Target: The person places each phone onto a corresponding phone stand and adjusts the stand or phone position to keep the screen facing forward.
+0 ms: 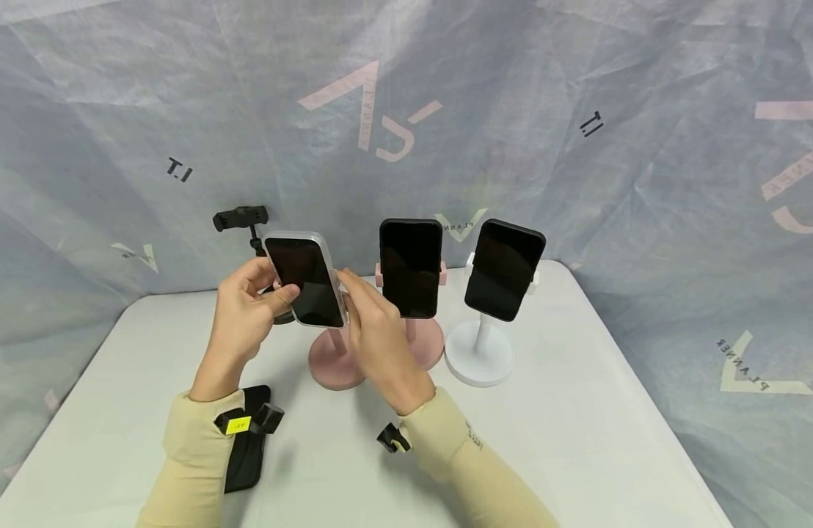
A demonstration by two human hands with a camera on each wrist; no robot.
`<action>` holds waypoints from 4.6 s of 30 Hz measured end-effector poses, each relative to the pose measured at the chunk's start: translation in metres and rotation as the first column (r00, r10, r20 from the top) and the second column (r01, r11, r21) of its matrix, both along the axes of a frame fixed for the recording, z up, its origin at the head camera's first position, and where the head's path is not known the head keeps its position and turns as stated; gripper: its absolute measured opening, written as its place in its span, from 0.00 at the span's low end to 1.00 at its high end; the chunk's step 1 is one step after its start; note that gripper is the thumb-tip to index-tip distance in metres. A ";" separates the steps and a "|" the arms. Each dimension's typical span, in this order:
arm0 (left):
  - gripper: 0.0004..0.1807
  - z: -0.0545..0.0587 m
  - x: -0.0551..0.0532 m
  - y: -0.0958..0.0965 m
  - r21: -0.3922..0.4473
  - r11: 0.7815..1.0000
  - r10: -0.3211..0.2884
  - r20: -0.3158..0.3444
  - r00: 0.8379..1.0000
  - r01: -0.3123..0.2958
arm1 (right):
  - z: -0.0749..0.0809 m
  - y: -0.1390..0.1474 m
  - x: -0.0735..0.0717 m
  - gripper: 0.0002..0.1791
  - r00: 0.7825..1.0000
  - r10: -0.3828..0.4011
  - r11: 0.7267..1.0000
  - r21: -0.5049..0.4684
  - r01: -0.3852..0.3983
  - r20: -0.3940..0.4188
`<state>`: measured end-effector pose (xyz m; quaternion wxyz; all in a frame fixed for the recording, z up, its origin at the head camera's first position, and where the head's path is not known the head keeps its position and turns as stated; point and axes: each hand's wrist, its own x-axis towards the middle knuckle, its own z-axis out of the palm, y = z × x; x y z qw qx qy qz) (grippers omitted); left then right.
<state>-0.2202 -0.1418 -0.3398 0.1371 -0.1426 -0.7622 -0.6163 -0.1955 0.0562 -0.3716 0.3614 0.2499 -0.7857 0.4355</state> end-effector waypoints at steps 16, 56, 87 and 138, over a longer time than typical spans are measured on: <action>0.14 0.001 0.000 0.003 0.162 0.987 -0.015 0.043 0.999 0.007 | 0.015 0.008 -0.021 0.21 0.982 0.169 0.980 0.115 -0.159 -0.084; 0.12 -0.005 0.003 0.008 0.113 0.994 0.002 0.067 0.998 -0.010 | 0.034 0.045 -0.021 0.14 0.921 0.152 0.822 0.564 0.084 -0.360; 0.14 -0.009 0.009 0.013 0.163 0.981 0.108 -0.018 0.994 -0.104 | 0.014 0.017 0.004 0.25 0.961 0.111 0.993 0.018 -0.119 0.254; 0.23 -0.014 0.012 0.018 0.183 0.977 0.111 -0.025 0.993 -0.105 | 0.014 0.016 -0.004 0.20 0.907 0.163 0.980 -0.170 -0.104 0.389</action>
